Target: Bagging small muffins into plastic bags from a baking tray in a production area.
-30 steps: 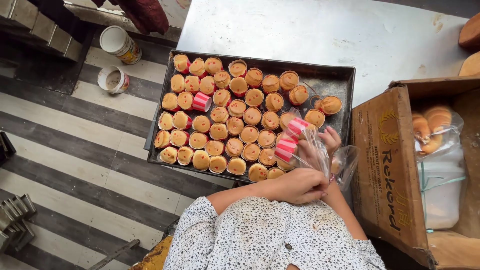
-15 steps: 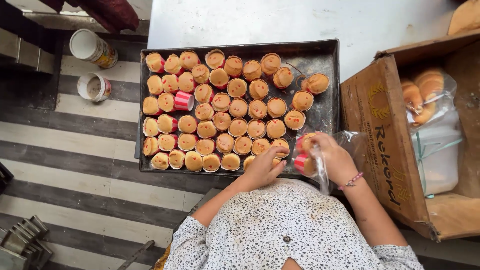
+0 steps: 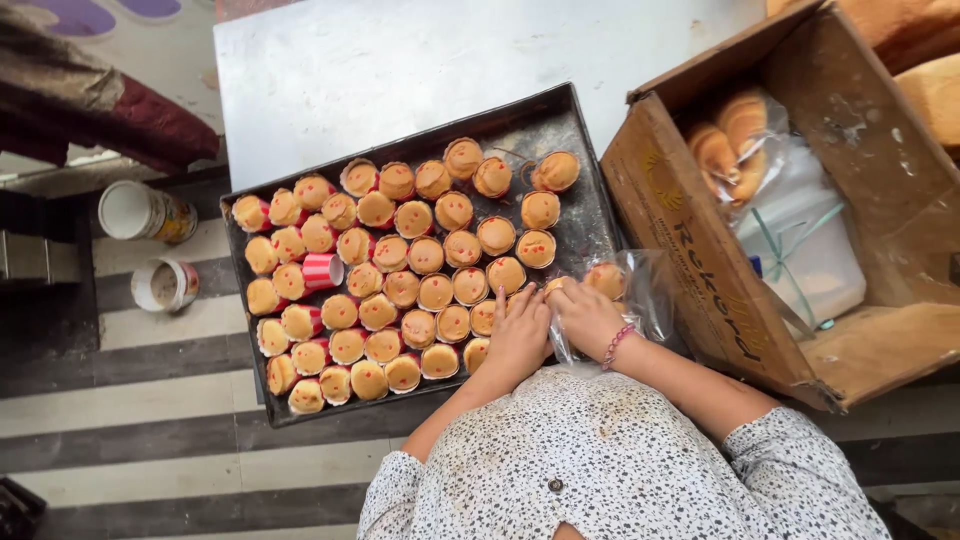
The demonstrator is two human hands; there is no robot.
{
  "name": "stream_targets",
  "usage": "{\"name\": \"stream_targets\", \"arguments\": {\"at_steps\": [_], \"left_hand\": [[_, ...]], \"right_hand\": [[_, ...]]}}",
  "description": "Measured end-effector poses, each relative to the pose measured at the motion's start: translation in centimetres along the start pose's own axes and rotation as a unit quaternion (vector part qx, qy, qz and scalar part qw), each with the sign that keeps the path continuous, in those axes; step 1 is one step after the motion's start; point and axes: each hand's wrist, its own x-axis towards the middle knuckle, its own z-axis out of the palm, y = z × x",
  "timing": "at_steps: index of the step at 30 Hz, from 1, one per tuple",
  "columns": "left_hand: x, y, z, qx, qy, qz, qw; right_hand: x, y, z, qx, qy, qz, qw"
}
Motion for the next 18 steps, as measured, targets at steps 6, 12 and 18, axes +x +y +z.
{"name": "stream_targets", "arguments": {"at_steps": [6, 12, 18], "left_hand": [[1.0, -0.6, 0.3, 0.05, -0.056, 0.011, 0.997], [1.3, -0.3, 0.6, 0.059, -0.075, 0.031, 0.995], [0.5, -0.9, 1.3, 0.053, -0.064, 0.034, 0.996]], "right_hand": [[-2.3, 0.2, 0.2, 0.019, 0.052, 0.005, 0.998], [-7.2, 1.6, -15.7, 0.189, 0.037, -0.023, 0.981], [-10.2, 6.7, -26.7, 0.063, 0.159, 0.07, 0.983]]}}
